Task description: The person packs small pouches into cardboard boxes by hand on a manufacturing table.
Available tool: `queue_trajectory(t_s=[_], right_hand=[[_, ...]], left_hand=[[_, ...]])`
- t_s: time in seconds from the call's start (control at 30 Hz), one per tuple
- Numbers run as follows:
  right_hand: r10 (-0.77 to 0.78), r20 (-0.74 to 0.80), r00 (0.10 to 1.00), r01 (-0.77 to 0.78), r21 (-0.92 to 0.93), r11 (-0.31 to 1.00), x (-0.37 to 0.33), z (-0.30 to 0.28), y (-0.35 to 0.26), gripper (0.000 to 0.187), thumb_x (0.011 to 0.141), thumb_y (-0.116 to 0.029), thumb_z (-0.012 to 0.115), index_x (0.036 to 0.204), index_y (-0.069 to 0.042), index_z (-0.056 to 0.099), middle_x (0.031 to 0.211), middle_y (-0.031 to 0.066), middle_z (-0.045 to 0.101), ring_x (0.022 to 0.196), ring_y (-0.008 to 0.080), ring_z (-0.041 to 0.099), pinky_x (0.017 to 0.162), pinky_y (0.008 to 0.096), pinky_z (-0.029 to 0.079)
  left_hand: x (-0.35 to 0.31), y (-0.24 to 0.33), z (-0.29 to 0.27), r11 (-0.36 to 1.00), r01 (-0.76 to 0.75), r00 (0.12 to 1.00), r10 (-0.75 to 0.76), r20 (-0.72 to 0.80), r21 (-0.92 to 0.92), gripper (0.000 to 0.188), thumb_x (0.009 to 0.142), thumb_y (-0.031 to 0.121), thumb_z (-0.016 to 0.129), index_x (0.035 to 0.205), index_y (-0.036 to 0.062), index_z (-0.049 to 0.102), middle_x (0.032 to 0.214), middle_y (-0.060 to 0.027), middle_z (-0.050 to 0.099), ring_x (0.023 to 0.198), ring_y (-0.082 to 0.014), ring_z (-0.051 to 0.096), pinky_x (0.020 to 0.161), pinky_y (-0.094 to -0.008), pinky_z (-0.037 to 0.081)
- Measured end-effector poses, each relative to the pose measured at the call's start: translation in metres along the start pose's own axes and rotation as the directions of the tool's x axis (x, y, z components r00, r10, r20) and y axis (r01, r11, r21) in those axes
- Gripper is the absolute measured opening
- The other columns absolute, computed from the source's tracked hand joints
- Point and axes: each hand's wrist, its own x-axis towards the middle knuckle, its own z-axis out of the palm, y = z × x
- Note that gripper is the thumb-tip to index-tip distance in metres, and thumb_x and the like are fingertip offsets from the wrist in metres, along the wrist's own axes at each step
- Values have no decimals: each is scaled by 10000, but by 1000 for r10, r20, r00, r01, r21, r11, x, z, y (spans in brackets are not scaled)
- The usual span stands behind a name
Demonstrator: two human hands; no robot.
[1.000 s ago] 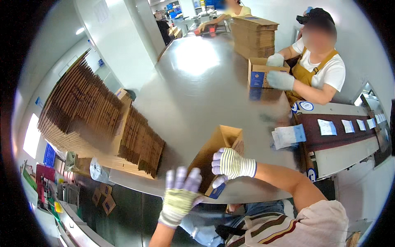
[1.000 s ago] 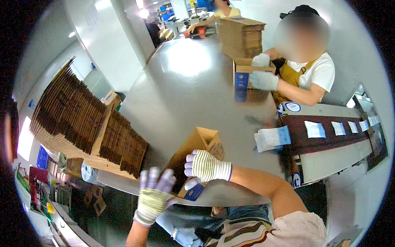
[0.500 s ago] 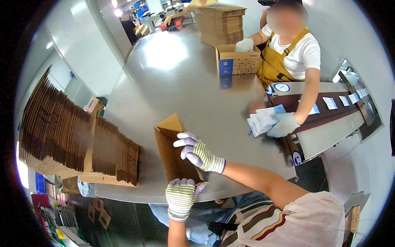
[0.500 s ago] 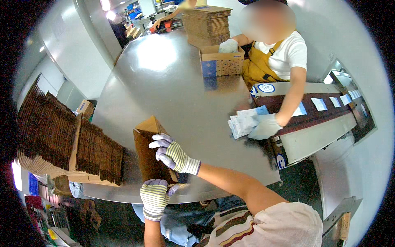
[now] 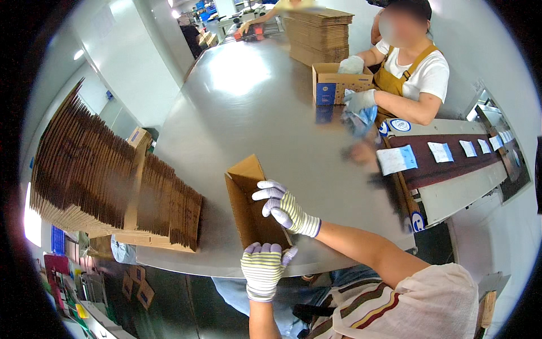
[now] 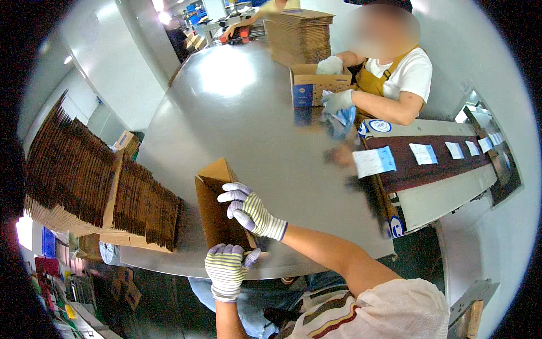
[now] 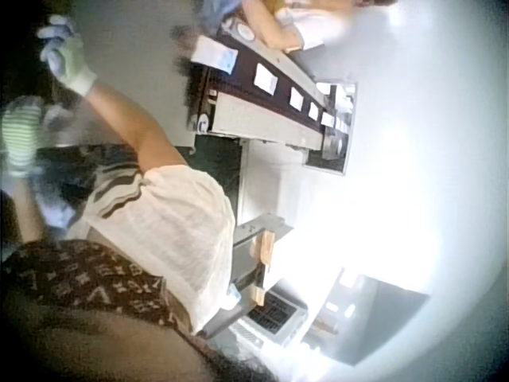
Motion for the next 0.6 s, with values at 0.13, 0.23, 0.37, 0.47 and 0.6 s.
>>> queue_trajectory(t_s=[0.13, 0.23, 0.37, 0.47, 0.6], right_hand=[[-19, 21, 1000, 20, -21, 1000, 3, 0, 0, 353, 883, -309, 425, 677, -71, 585, 1108, 100, 595, 1187, 316, 430, 1010, 442, 330], [-17, 16, 1000, 17, -10, 1000, 2, 0, 2, 373, 891, -323, 410, 681, -73, 592, 1110, 90, 596, 1194, 315, 421, 1014, 437, 327], [7, 12, 1000, -7, -1, 1000, 0, -1, 2, 497, 932, -453, 344, 683, -92, 577, 1118, 98, 597, 1210, 309, 415, 1043, 447, 288], [-24, 10, 1000, 24, -14, 1000, -1, -2, 4, 431, 921, -368, 379, 693, -75, 596, 1113, 90, 594, 1202, 318, 413, 1017, 445, 323], [-16, 6, 1000, 16, -5, 1000, 0, 1, 3, 440, 927, -386, 365, 707, -81, 593, 1116, 91, 593, 1203, 312, 417, 1024, 444, 313]], left_hand=[[0, 1, 0, 999, 33, 999, -34, -10, -30, 380, 684, 406, 712, 596, 129, 467, 563, -54, 508, 564, -251, 536, 642, -367, 441], [1, 3, -1, 999, 26, 1000, -26, -10, -18, 390, 679, 409, 714, 588, 127, 461, 559, -55, 502, 562, -253, 533, 634, -367, 438], [1, 4, 1, 1000, 24, 1000, -24, -18, -8, 398, 676, 409, 717, 585, 123, 456, 556, -53, 495, 569, -253, 534, 639, -364, 439], [0, 4, 2, 1000, 19, 1000, -19, -10, -3, 390, 683, 409, 715, 608, 126, 458, 567, -47, 494, 582, -248, 538, 648, -359, 440], [-3, 1, 3, 1000, 20, 1000, -20, 10, 7, 368, 694, 405, 714, 651, 130, 472, 592, -40, 505, 611, -243, 551, 660, -356, 438]])
